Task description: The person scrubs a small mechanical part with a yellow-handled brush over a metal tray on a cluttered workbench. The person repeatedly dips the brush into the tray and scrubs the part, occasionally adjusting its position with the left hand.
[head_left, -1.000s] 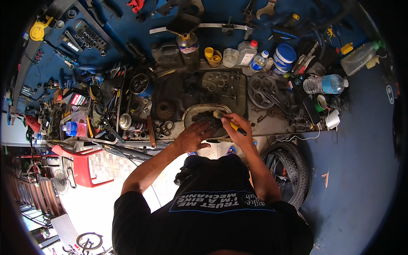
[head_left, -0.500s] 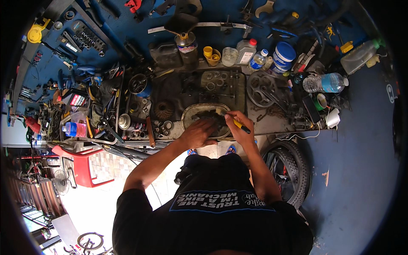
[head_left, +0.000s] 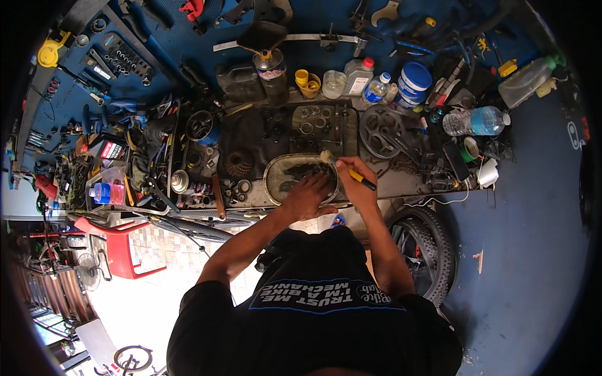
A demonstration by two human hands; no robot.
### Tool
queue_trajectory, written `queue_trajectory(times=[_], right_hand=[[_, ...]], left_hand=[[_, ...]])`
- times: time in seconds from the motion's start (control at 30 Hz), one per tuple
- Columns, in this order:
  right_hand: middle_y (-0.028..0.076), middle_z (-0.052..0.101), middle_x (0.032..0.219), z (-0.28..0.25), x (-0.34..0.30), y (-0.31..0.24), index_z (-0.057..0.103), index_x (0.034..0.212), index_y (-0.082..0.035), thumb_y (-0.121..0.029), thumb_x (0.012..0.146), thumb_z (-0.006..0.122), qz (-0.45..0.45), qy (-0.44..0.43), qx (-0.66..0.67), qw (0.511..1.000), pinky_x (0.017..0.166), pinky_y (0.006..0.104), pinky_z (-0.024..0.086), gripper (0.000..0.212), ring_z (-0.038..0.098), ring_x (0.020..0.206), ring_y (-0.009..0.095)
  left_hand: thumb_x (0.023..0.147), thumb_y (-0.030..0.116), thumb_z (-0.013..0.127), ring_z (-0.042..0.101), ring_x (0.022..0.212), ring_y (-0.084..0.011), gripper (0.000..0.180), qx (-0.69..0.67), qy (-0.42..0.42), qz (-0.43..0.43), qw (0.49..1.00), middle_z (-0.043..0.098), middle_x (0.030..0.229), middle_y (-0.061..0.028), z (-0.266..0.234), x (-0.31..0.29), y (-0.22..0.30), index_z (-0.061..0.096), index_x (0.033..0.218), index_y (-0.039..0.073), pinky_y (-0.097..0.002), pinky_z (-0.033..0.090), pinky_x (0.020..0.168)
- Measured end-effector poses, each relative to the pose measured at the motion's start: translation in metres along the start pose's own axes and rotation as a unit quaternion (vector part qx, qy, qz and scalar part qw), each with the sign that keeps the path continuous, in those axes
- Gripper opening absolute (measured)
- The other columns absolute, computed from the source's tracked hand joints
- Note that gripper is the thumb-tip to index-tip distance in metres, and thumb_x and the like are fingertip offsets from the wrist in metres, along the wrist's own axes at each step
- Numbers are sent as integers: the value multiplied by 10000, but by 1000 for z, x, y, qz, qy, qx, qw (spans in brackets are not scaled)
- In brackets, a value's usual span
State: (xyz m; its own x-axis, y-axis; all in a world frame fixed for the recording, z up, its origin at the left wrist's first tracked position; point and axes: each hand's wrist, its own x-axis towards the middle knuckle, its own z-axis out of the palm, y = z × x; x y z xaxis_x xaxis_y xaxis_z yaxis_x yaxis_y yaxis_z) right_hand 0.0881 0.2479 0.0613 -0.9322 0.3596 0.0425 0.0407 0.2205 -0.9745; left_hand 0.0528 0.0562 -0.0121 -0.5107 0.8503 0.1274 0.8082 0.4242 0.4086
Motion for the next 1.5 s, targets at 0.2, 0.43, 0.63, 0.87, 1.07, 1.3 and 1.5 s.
queue_trajectory(times=[0.2, 0.43, 0.63, 0.87, 1.07, 1.3, 1.5], right_hand=[[31, 785, 864, -4, -1, -1, 784, 1164, -42, -291, 1062, 779, 25, -15, -29, 999, 725, 269, 541, 269, 690, 788, 77], [29, 759, 823, -2, -2, 4, 788, 1156, -51, -337, 1054, 789, 16, -26, -36, 999, 713, 282, 534, 303, 683, 770, 83], [7, 735, 820, 0, -5, 6, 782, 1142, -34, -302, 1058, 797, -2, -39, -18, 999, 703, 260, 503, 281, 643, 767, 64], [-24, 705, 835, 2, -11, 13, 768, 1133, 5, -249, 1071, 805, -10, -52, 13, 999, 700, 221, 480, 264, 602, 790, 36], [27, 767, 856, -3, -17, 4, 771, 1145, -33, -292, 1060, 788, 17, -49, -14, 999, 760, 274, 529, 273, 695, 823, 83], [65, 792, 868, -5, -20, 4, 774, 1137, -48, -332, 1051, 783, 16, -51, -26, 998, 797, 316, 562, 296, 756, 856, 130], [104, 799, 906, -5, -20, 8, 776, 1139, -64, -368, 1037, 792, 10, -73, -64, 995, 827, 338, 583, 320, 793, 878, 202]], left_hand=[[1003, 591, 735, 618, 1359, -376, 617, -13, 24, 38, 999, 679, 1410, -189, -16, -27, -1, 777, 1231, 20, -516, 499, 1156], [1031, 526, 722, 689, 1174, -342, 484, 16, -6, 20, 1000, 741, 1211, -124, -32, -50, -19, 805, 1041, 49, -478, 549, 1043], [1055, 432, 716, 704, 1182, -343, 351, 43, -24, -11, 999, 735, 1267, -110, -39, -58, -40, 796, 1192, 118, -460, 579, 1029], [1027, 208, 705, 647, 1358, -388, 501, 145, -85, -59, 984, 664, 1419, -149, -55, -58, -40, 652, 1525, 230, -477, 619, 1056], [946, 17, 642, 697, 1240, -390, 466, 88, -120, -68, 987, 670, 1301, -181, -47, -56, -44, 694, 1398, 117, -457, 645, 977], [930, 20, 650, 707, 1202, -378, 368, 32, -98, -97, 990, 692, 1221, -169, -42, -58, -48, 741, 1283, 65, -446, 635, 979], [926, 63, 673, 708, 1198, -362, 386, 30, -61, -40, 997, 712, 1229, -143, -46, -59, -47, 754, 1303, 83, -451, 617, 1011]])
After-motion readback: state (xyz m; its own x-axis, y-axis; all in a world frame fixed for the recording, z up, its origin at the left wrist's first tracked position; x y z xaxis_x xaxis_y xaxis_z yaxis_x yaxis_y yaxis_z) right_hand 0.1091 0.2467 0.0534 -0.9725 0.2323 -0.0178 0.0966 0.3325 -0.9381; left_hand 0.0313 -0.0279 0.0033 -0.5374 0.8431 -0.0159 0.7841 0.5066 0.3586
